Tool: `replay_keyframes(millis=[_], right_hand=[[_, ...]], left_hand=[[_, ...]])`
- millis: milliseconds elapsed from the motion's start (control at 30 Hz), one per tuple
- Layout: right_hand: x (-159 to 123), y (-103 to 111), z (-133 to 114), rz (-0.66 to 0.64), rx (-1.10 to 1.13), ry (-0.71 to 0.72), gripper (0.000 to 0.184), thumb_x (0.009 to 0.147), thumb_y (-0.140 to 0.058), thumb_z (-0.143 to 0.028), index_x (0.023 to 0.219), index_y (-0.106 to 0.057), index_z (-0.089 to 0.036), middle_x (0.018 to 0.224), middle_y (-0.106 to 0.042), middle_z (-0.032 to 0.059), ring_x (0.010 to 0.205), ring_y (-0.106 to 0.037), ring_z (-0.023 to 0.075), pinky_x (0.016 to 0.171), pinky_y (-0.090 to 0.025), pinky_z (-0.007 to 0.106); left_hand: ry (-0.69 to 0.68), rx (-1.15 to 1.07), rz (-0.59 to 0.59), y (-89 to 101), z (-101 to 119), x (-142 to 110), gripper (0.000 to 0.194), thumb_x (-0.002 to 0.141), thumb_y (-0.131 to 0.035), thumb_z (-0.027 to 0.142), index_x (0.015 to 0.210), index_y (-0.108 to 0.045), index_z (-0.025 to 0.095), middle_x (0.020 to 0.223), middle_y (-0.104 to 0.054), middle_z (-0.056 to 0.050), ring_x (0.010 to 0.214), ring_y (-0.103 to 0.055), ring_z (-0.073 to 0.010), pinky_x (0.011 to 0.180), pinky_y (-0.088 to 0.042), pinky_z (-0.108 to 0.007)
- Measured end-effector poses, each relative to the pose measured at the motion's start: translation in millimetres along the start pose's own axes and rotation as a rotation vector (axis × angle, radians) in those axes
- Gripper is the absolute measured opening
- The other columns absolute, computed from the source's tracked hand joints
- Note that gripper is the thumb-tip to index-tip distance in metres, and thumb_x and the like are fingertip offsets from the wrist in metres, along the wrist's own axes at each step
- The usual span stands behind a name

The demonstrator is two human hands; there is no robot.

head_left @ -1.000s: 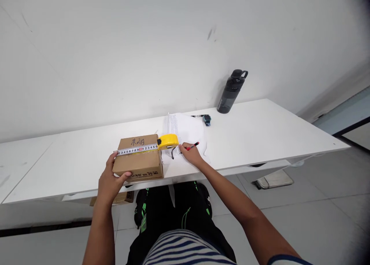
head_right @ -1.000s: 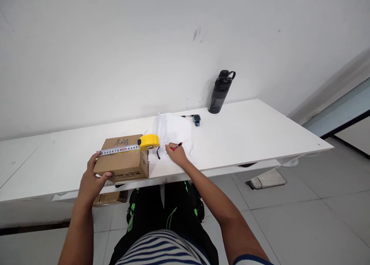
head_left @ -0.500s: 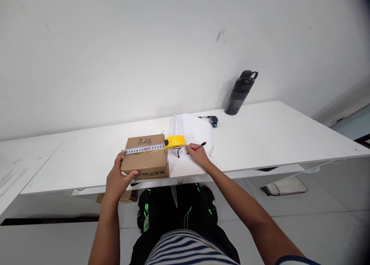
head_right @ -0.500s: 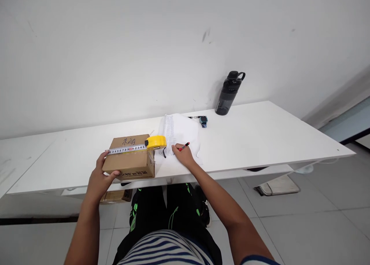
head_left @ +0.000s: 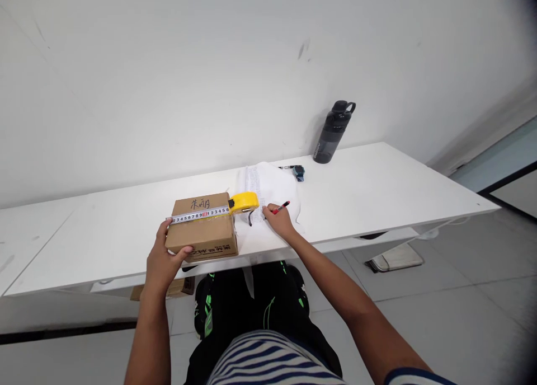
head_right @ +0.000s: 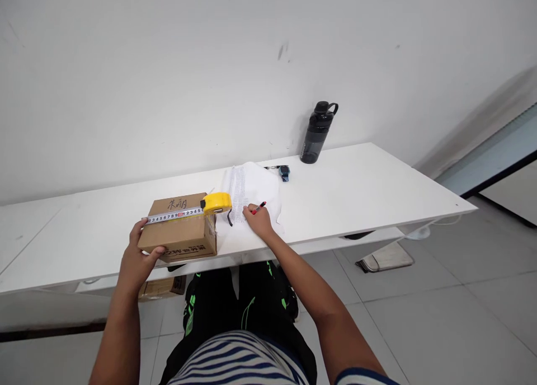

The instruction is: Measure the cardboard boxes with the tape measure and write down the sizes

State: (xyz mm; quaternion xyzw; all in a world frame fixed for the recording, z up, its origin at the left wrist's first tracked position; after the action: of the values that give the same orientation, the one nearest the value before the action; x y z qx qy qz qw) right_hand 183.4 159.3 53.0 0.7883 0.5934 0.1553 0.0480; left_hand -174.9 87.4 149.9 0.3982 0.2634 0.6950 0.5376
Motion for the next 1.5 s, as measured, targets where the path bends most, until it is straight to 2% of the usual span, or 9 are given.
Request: replay_keyframes(millis=[267,500,933,1100,1233,1333,1400,1500], right_hand=[[-2.0,2.7,-2.9,0.024,-0.002,-0.004,0.04,0.08,-0.05,-0.04,0.055,-0.022,-0.024,0.053,-0.022,-0.0066,0.054,-0.028,0.0117,0.055,-0.025,0.028],[-1.1,-0.6,-2.3,-0.04,-0.009,0.007,0.04,0.08,-0.05,-0.04,0.055,-0.024,-0.024,0.053,-0.024,-0.0066,0.053,-0.028,0.0114,0.054,-0.026,0.027],[-1.2,5.3,-2.9,0.032,-0.083,-0.001,0.039,0.081,-0.047,-0.039,0.055,-0.022,-0.024,0.05,-0.023,-0.0065,0.052,-0.029,0.0118,0.054,-0.025,0.028],[-0.9,3.1,-2.0,-0.019,-0.101,0.0,0.039,0.079,-0.049,-0.037,0.055,-0.021,-0.024,0.05,-0.022,-0.0069,0.051,-0.028,0.0113,0.052,-0.024,0.028],[1.0,3.4,0.3,-0.004,-0.117,0.011,0.038,0.079,-0.048,-0.038,0.055,-0.022,-0.025,0.049,-0.023,-0.0069,0.051,-0.028,0.0115,0.052,-0.026,0.027],[1.3,2.9,-2.2,0.014,-0.139,0.039,0.038,0.079,-0.049,-0.04,0.054,-0.025,-0.025,0.049,-0.027,-0.0065,0.051,-0.033,0.0124,0.053,-0.03,0.027],[-0.9,5.6,-7.6,0.053,-0.156,0.067,0.037,0.082,-0.046,-0.044,0.054,-0.032,-0.025,0.051,-0.037,-0.0047,0.055,-0.041,0.0143,0.057,-0.036,0.027],[-9.8,16.2,-17.6,0.179,-0.183,0.112,0.032,0.087,-0.04,-0.047,0.069,-0.052,-0.022,0.073,-0.058,0.0035,0.076,-0.055,0.0201,0.075,-0.044,0.032]], left_hand=[[0.011,0.06,-0.025,2.2,3.0,-0.9,0.079,0.077,-0.064,0.047,0.146,-0.029,0.033,0.139,-0.054,-0.006,0.112,-0.062,-0.0297,0.085,-0.052,-0.037],[0.009,0.091,-0.033,2.4,1.9,-1.3,0.079,0.077,-0.064,0.048,0.146,-0.028,0.034,0.14,-0.054,-0.005,0.111,-0.063,-0.0297,0.083,-0.052,-0.036],[-0.009,0.097,-0.046,3.0,2.3,-0.7,0.08,0.076,-0.064,0.05,0.146,-0.029,0.033,0.134,-0.058,-0.006,0.104,-0.066,-0.029,0.08,-0.052,-0.036],[-0.017,0.102,-0.048,3.1,3.3,-1.5,0.08,0.076,-0.064,0.05,0.146,-0.029,0.034,0.132,-0.059,-0.006,0.102,-0.066,-0.0289,0.078,-0.053,-0.036],[-0.028,0.064,-0.061,3.7,4.1,-1.4,0.081,0.075,-0.065,0.05,0.146,-0.029,0.034,0.131,-0.059,-0.007,0.1,-0.067,-0.0279,0.079,-0.053,-0.036],[-0.03,0.011,-0.073,3.9,3.5,-1.0,0.081,0.076,-0.064,0.051,0.146,-0.028,0.034,0.132,-0.058,-0.007,0.099,-0.067,-0.0266,0.08,-0.053,-0.037],[-0.025,-0.038,-0.073,3.8,3.0,-2.2,0.08,0.076,-0.064,0.051,0.146,-0.03,0.034,0.131,-0.058,-0.007,0.098,-0.067,-0.026,0.081,-0.053,-0.037],[-0.03,-0.132,-0.074,3.0,3.8,-8.0,0.08,0.075,-0.065,0.05,0.146,-0.031,0.033,0.132,-0.058,-0.007,0.101,-0.066,-0.0257,0.084,-0.053,-0.038]])
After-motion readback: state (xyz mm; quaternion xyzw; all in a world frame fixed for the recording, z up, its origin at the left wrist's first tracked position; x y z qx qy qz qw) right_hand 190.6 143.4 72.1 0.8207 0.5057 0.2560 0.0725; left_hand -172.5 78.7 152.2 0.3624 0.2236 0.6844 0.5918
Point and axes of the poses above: each hand's wrist, its own x-axis towards the middle knuckle, its own y-axis out of the back of the hand, z = x × y, the point moved 7 cm from there along x, towards the middle knuckle
